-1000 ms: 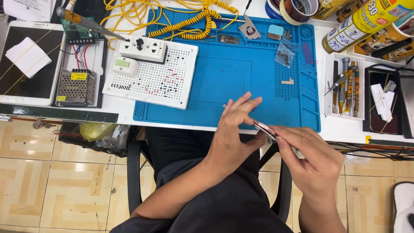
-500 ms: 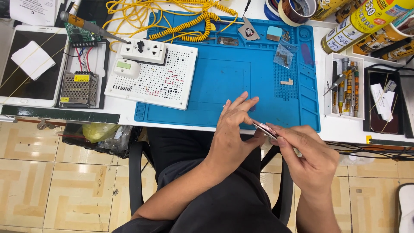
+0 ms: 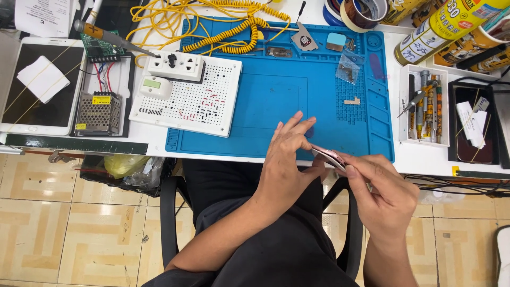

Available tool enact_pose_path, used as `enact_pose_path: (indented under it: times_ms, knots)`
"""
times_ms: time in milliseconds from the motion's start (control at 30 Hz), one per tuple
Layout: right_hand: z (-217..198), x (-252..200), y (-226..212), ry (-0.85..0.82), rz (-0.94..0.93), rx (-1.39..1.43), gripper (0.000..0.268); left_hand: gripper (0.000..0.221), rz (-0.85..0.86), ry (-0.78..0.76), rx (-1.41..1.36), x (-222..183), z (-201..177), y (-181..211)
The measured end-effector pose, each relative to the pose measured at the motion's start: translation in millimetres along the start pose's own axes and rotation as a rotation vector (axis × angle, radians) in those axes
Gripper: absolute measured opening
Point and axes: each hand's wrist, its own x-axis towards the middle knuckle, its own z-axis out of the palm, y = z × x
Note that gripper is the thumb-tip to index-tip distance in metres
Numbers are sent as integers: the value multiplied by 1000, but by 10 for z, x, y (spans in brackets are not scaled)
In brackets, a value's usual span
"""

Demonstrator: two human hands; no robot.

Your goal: The person is disassembling a mobile phone, removing the screen, and using tools to inspect the internal parts.

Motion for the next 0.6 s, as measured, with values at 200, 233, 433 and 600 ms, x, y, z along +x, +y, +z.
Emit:
enact_pose_path:
  times_ms: [200, 233, 433, 600]
  knots:
    - [-28, -71, 136, 32, 53, -10, 16, 58, 2, 14, 69, 33, -30, -212]
    - [-29, -83, 151, 32, 56, 5, 16, 59, 17, 28, 64, 24, -31, -237]
    - [-18, -91, 220, 41, 60, 32, 16, 72, -15, 23, 164, -45, -68, -339]
    - [-43, -165, 352, 42, 130, 79, 15, 59, -59, 11, 189, -23, -95, -290]
